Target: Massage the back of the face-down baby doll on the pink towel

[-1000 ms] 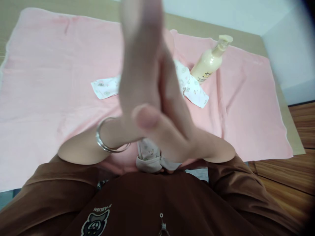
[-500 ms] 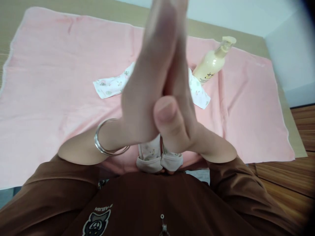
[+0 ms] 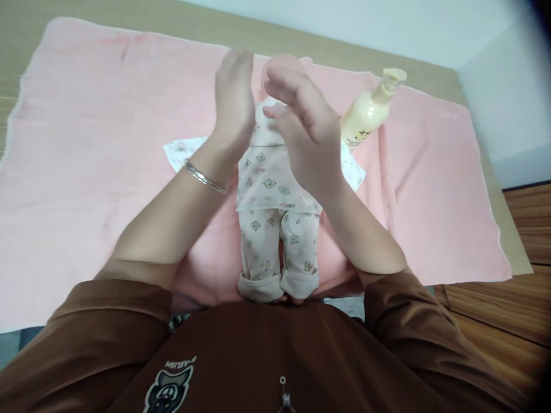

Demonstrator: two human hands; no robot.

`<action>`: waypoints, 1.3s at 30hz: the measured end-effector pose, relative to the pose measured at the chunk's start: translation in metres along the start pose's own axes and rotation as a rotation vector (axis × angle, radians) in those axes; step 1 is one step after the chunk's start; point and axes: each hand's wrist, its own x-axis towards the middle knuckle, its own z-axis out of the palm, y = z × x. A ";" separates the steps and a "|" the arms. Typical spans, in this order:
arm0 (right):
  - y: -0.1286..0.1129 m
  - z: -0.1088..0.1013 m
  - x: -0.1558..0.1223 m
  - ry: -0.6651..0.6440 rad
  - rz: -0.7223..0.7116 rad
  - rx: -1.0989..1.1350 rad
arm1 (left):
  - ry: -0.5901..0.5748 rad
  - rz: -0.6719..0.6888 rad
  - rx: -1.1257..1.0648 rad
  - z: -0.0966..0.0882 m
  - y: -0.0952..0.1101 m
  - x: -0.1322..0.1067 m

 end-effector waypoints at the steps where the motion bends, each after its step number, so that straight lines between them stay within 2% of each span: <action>1: 0.014 0.001 0.002 0.004 0.017 -0.115 | -0.013 0.065 0.062 -0.001 -0.009 -0.003; 4: 0.045 0.003 0.006 -0.061 0.089 -0.381 | -0.044 0.212 0.183 -0.001 -0.034 -0.003; 6: 0.057 0.005 0.007 -0.096 0.071 -0.473 | -0.060 0.272 0.258 0.001 -0.051 0.010; 10: 0.071 0.003 0.009 -0.114 0.031 -0.574 | -0.022 0.529 0.500 0.001 -0.082 0.042; 12: 0.077 0.000 0.009 -0.118 0.015 -0.596 | 0.007 0.684 0.583 -0.003 -0.093 0.050; 14: 0.084 -0.004 0.008 -0.110 -0.003 -0.614 | 0.004 0.767 0.628 -0.009 -0.101 0.051; 17: 0.094 -0.012 0.007 -0.067 0.027 -0.668 | -0.013 0.759 0.673 -0.017 -0.109 0.050; 20: 0.098 -0.017 0.006 -0.017 0.115 -0.794 | 0.002 0.730 0.702 -0.019 -0.113 0.053; 23: 0.084 -0.008 0.001 -0.040 0.169 -0.959 | 0.008 0.716 0.729 -0.018 -0.116 0.057; 27: 0.052 0.014 -0.012 -0.175 0.099 -1.136 | 0.010 0.753 0.729 -0.019 -0.115 0.055; 29: 0.045 0.017 -0.012 -0.255 0.055 -1.114 | -0.009 0.753 0.722 -0.021 -0.113 0.053; 32: 0.057 0.004 -0.003 -0.314 0.065 -1.029 | -0.026 0.746 0.699 -0.023 -0.111 0.050; 36: 0.083 -0.020 0.011 -0.257 0.233 -0.901 | -0.016 0.737 0.680 -0.021 -0.111 0.051; 39: 0.080 -0.016 0.008 -0.215 0.329 -0.971 | -0.005 0.714 0.710 -0.019 -0.111 0.053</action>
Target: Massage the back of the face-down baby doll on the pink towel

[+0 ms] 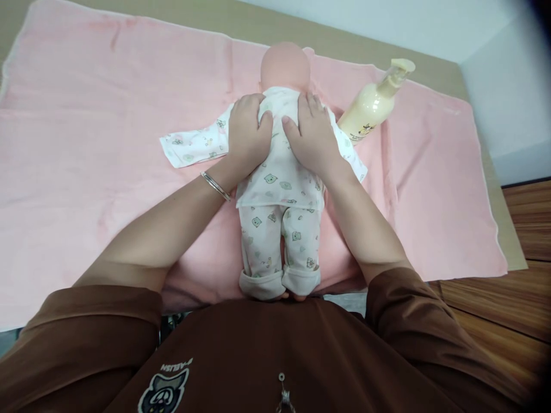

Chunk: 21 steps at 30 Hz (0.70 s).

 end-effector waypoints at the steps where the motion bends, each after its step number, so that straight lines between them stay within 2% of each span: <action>1: -0.007 0.000 -0.006 0.005 0.016 -0.044 | -0.007 -0.005 0.009 0.000 0.000 0.000; 5: -0.043 -0.004 -0.032 0.058 -0.039 -0.150 | -0.043 0.009 0.018 -0.002 -0.001 0.002; 7: -0.050 -0.005 -0.037 0.068 -0.108 -0.140 | -0.069 0.006 0.009 -0.004 -0.002 0.002; 9: -0.044 -0.003 -0.031 0.058 -0.158 -0.096 | -0.086 -0.019 -0.015 -0.005 -0.002 0.002; 11: -0.027 0.001 -0.017 0.056 -0.158 -0.008 | -0.091 -0.040 -0.032 -0.006 0.000 0.002; 14: 0.002 0.006 0.003 0.045 -0.062 0.144 | -0.080 -0.008 -0.007 -0.008 0.003 0.001; 16: 0.011 0.006 0.008 0.029 0.006 0.141 | -0.065 0.021 0.017 -0.008 0.004 0.001; 18: 0.007 0.003 0.004 0.024 0.047 0.070 | -0.054 0.030 0.019 -0.008 0.003 0.000; 21: -0.014 -0.002 -0.013 0.047 0.054 -0.005 | -0.065 0.034 0.002 -0.004 0.000 0.000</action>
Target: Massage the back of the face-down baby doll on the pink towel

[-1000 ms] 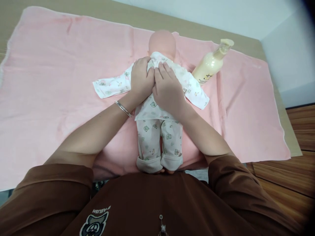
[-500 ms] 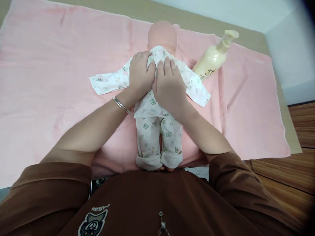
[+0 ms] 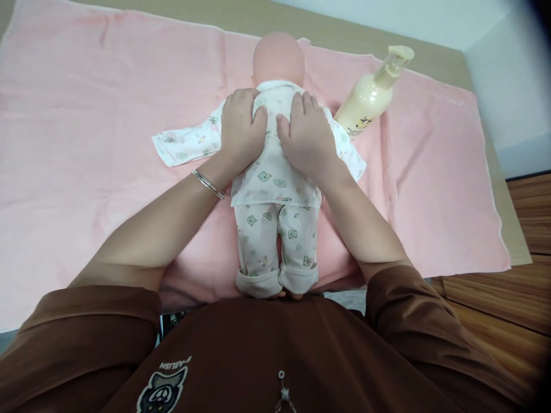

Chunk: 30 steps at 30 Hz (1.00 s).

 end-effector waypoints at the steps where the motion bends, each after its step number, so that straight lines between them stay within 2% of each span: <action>1: -0.007 -0.001 -0.007 0.015 -0.017 0.001 | 0.002 -0.007 0.003 0.002 -0.001 0.000; 5: -0.019 0.000 -0.019 0.054 -0.113 0.022 | -0.015 -0.078 0.111 0.011 -0.006 0.004; 9: -0.002 0.002 -0.002 0.047 -0.195 0.022 | -0.093 -0.080 0.205 0.005 -0.005 0.008; 12: 0.017 0.003 0.014 0.040 -0.135 0.033 | -0.160 -0.031 0.198 -0.006 0.004 0.007; 14: 0.026 0.005 0.020 0.056 -0.092 0.046 | -0.179 -0.049 0.213 -0.012 0.015 0.005; 17: 0.032 0.009 0.023 0.062 -0.101 0.079 | -0.177 -0.055 0.280 -0.018 0.032 -0.002; 20: 0.031 0.007 0.022 0.022 -0.093 0.086 | -0.175 -0.004 0.317 -0.018 0.044 -0.007; 23: 0.027 0.001 0.020 -0.010 -0.101 0.061 | -0.166 0.003 0.308 -0.018 0.047 -0.007; 30: 0.006 -0.015 -0.003 0.002 -0.137 -0.104 | -0.193 -0.013 0.170 -0.021 0.032 0.009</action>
